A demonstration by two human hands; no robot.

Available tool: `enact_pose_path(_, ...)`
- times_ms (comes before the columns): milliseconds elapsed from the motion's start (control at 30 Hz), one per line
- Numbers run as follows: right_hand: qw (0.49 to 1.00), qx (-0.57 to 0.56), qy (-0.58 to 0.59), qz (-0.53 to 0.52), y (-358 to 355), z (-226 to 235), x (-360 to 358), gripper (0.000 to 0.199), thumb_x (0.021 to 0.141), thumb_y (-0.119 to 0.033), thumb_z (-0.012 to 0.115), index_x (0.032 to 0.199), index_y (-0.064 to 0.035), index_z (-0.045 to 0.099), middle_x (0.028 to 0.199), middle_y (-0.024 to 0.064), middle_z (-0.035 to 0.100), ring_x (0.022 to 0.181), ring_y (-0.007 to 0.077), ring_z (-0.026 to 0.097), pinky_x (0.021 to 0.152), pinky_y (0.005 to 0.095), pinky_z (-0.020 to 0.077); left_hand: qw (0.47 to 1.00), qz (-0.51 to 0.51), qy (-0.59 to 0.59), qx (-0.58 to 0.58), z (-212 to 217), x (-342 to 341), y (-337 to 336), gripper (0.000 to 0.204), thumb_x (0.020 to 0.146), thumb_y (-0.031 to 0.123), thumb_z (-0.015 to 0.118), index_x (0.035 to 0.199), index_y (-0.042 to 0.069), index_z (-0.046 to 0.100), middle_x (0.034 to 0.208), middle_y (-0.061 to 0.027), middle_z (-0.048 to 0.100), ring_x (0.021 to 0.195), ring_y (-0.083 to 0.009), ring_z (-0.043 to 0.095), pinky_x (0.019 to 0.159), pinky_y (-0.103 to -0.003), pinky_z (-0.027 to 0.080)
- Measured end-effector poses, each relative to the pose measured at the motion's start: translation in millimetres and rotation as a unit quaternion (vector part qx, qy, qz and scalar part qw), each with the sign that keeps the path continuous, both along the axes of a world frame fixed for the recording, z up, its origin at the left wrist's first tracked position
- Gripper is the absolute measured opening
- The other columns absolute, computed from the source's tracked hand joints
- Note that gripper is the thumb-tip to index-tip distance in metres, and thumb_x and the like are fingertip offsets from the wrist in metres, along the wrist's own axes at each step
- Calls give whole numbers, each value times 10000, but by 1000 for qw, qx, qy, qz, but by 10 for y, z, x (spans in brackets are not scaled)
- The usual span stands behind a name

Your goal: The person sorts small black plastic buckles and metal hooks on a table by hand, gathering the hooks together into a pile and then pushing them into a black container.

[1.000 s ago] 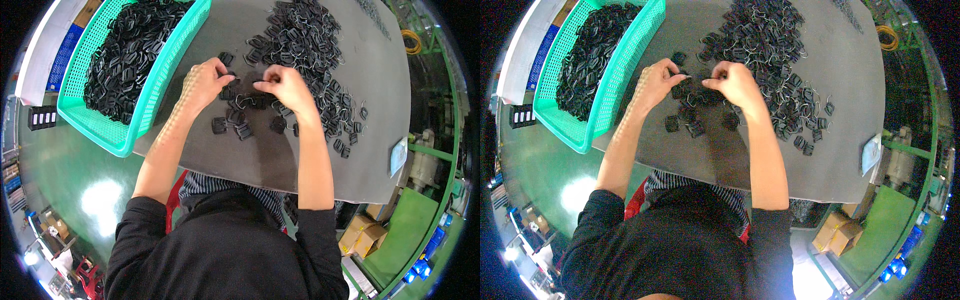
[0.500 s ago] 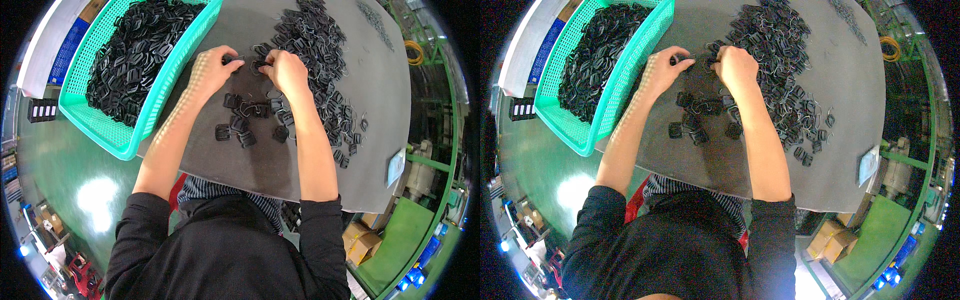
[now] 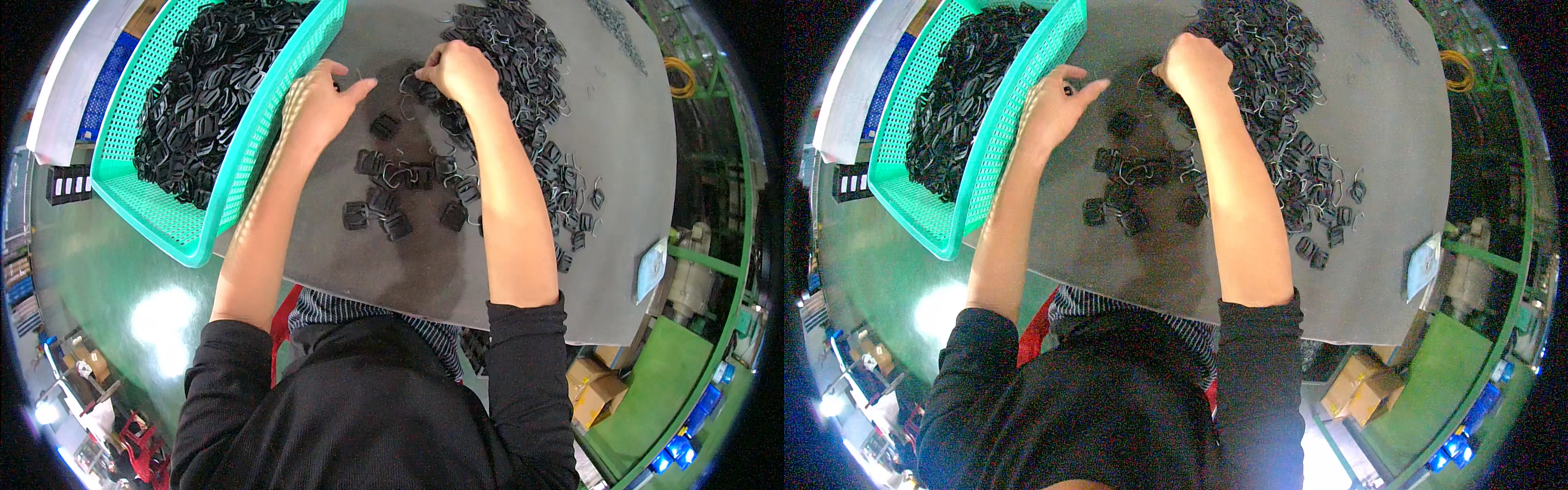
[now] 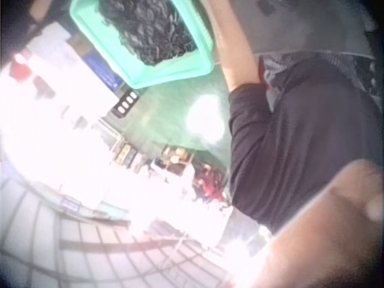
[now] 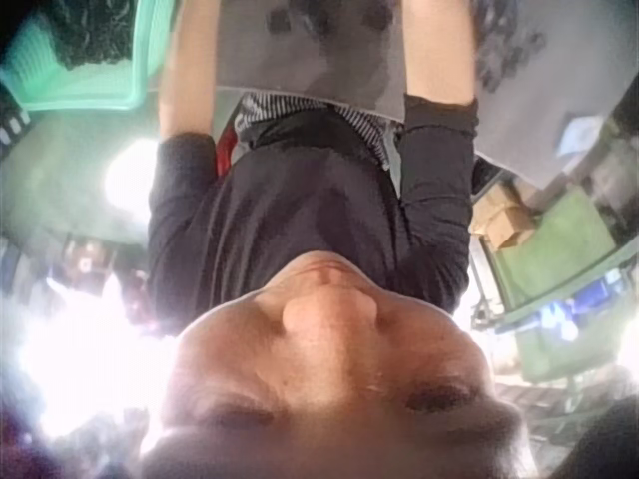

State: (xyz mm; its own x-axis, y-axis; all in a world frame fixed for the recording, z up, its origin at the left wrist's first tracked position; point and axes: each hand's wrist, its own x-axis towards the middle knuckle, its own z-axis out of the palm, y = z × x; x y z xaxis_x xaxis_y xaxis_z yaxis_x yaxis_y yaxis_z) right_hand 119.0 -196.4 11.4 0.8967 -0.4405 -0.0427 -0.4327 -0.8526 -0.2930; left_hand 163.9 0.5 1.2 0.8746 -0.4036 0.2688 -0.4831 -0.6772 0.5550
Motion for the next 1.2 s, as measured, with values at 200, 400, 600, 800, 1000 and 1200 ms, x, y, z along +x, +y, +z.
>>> enact_pose_path(200,997,39,-47,-35,-277,182,-298,302,669,-317,750,803,-52,699,716,82,653,687,180,607,690,317,466,986,-80,64,130,-33,-432,-16,433,733,378,725,958,41,572,813,-150,643,774,-345,625,683,-419,490)
enact_pose_path(400,710,671,-207,-56,-504,287,-868,250,787,-248,685,921,-54,602,758,17,586,610,85,522,422,185,267,969,-180,171,-8,-153,-325,29,309,753,228,735,915,44,547,728,-80,600,602,-199,572,545,-328,456)
enact_pose_path(600,905,406,-103,76,-151,221,-389,275,774,-249,692,938,-35,637,821,77,665,708,161,633,535,276,475,816,-166,509,-217,76,-323,361,191,816,182,679,851,37,560,692,40,530,593,-66,504,438,-228,380)
enact_pose_path(800,985,-81,119,96,21,196,-133,342,701,-245,721,996,-82,665,1006,166,650,960,327,624,809,419,509,976,-114,12,-185,1035,-710,629,186,768,122,711,827,6,579,728,-31,588,630,-98,545,590,-234,444)
enact_pose_path(1000,979,83,-72,172,509,909,55,216,755,-239,686,819,-36,645,752,89,636,745,148,623,613,322,493,975,78,-207,27,1313,-268,1307,206,802,163,671,921,12,597,806,-113,629,743,-230,610,687,-313,468)
enact_pose_path(1200,911,219,-194,290,947,1703,-231,450,769,-253,678,1083,40,543,1016,219,607,949,294,595,835,370,455,985,-81,-68,-137,1186,-781,828,121,773,134,659,867,62,637,836,-85,635,731,-236,624,657,-317,487)
